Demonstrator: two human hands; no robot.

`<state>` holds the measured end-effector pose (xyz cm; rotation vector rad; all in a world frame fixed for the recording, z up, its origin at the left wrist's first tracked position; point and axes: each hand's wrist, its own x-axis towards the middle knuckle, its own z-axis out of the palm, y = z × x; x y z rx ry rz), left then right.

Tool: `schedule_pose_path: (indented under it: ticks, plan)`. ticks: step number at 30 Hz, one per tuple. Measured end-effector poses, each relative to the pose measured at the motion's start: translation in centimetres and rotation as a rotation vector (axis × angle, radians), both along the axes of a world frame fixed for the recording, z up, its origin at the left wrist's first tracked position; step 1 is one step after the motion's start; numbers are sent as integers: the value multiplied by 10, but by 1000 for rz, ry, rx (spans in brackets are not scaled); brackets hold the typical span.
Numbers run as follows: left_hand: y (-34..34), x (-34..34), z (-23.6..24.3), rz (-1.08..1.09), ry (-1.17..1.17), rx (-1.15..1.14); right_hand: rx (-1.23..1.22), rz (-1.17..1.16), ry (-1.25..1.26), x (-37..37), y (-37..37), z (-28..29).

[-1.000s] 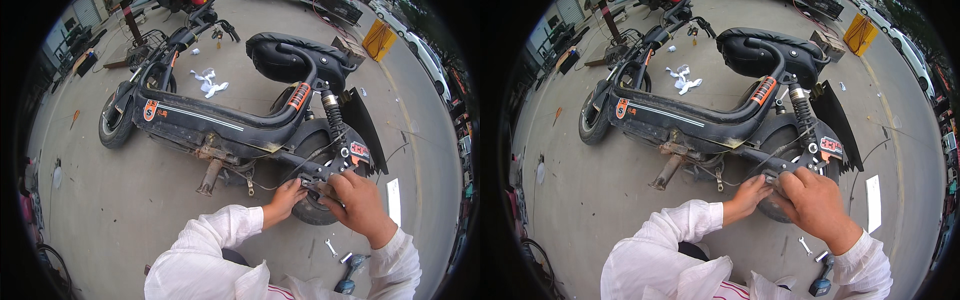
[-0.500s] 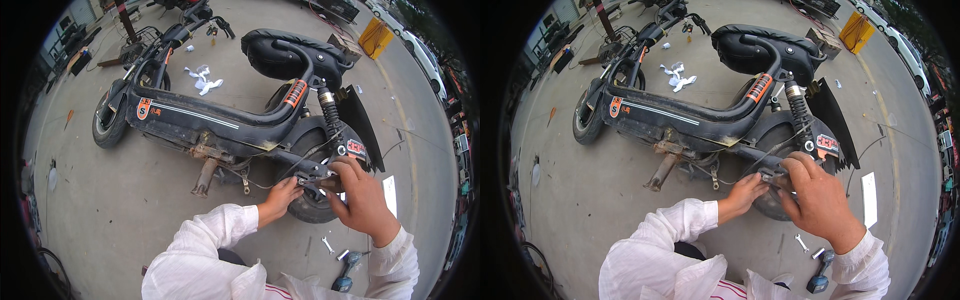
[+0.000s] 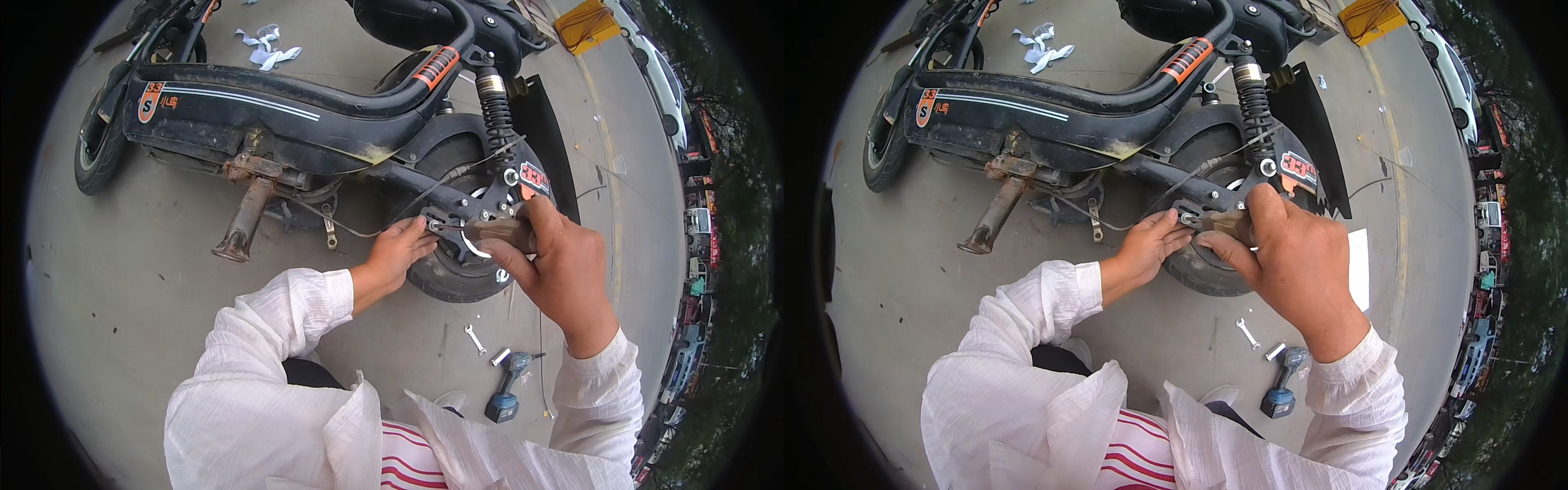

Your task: The person repairs the rear wheel assembly of a scooter, using a wrench and an impact driver to tighten bolts and secure the brake components. The person adjusts the wheel and brake parts, then uses tools to fasten them in place.

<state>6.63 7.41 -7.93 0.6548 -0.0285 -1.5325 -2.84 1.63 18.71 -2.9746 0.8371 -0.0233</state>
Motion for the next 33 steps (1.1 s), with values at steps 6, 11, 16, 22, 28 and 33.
schedule_pose_path:
  ticks: [6, 11, 16, 22, 28, 33]
  plan:
    - [1, 0, -5, 8, 15, 19, 173, 133, -150, 5, 4, -8]
    - [2, 1, 0, 21, 48, 28, 54, 26, -167, 10, 2, -9]
    - [0, 2, 0, -10, 94, 7, -29, 75, -48, 7, 3, -5]
    - [1, 2, 0, -9, 93, 39, 150, 91, -196, 11, 0, -12]
    - [0, 1, -6, -11, 135, -9, 54, -29, -41, 11, 4, -5]
    - [1, 4, -6, -15, 135, -24, 114, 107, -18, 13, 1, -3]
